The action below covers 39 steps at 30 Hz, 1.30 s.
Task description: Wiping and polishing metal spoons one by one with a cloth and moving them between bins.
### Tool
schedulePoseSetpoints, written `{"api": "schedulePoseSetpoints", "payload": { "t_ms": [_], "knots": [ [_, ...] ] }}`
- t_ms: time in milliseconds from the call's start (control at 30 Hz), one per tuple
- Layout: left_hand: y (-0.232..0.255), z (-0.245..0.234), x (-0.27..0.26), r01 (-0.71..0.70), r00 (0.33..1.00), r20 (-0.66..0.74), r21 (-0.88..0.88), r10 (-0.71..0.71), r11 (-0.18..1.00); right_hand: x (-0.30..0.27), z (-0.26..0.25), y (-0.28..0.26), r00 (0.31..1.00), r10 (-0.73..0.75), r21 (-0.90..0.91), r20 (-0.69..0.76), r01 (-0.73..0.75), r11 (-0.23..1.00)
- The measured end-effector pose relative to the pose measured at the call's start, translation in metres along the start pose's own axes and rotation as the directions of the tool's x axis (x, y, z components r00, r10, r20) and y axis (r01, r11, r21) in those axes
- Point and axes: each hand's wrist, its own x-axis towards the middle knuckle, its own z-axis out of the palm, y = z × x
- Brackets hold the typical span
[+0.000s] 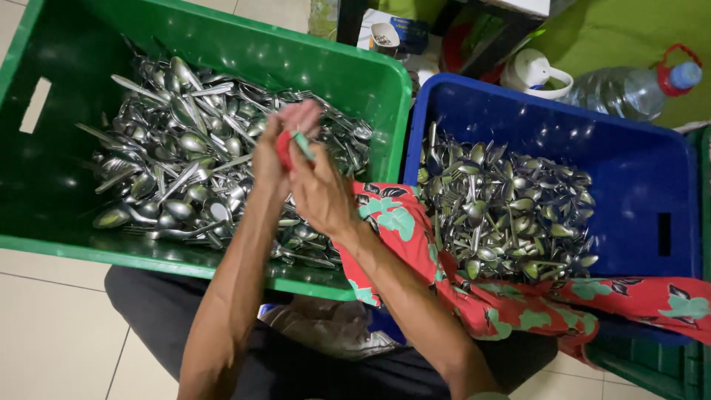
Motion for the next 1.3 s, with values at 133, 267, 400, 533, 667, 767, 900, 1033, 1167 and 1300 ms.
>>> {"api": "schedulePoseSetpoints", "payload": {
  "t_ms": [133,267,400,533,667,767,900,1033,1167,1300],
  "knots": [
    [0.018,-0.079,0.043,-0.111,0.972,-0.224,-0.148,0.076,0.983,-0.02,0.011,0.002,0.985,-0.059,-0.096,0.165,0.076,0.993],
    [0.031,-0.034,0.023,-0.159,0.922,-0.372,-0.122,0.103,0.98,-0.024,0.018,0.003,0.978,0.13,-0.061,0.164,-0.122,0.991],
    [0.022,0.016,-0.007,-0.044,0.979,-0.186,0.221,0.087,0.974,-0.016,0.002,0.014,0.82,0.493,0.29,0.289,-0.566,0.772],
    [0.023,-0.002,0.004,-0.109,0.971,-0.156,0.39,0.182,0.914,-0.028,-0.003,0.007,0.795,0.422,0.399,0.436,-0.591,0.701],
    [0.033,-0.01,0.003,-0.021,0.971,-0.218,0.326,0.097,0.945,-0.015,-0.008,0.015,0.863,0.45,0.317,0.229,-0.503,0.804],
    [0.015,0.003,-0.004,0.069,0.986,-0.166,0.362,-0.009,0.93,-0.007,-0.006,0.029,0.892,0.452,0.34,0.022,-0.432,0.835],
    [-0.004,0.042,-0.036,0.037,0.997,-0.077,0.696,0.022,0.717,-0.002,0.007,0.057,0.754,0.648,0.594,0.113,-0.574,0.564],
    [-0.032,0.01,-0.012,-0.359,0.928,0.229,0.758,0.293,0.544,-0.013,0.009,0.045,0.707,0.635,0.569,0.309,-0.673,0.473],
    [-0.02,-0.02,0.005,-0.22,0.906,-0.03,0.818,0.422,0.531,-0.037,0.039,0.065,0.697,0.466,0.355,0.545,-0.696,0.624],
    [0.035,-0.028,0.001,-0.148,0.78,-0.286,0.779,0.556,0.609,-0.028,0.004,0.027,0.546,0.039,0.384,0.837,-0.636,0.669]
  ]
}}
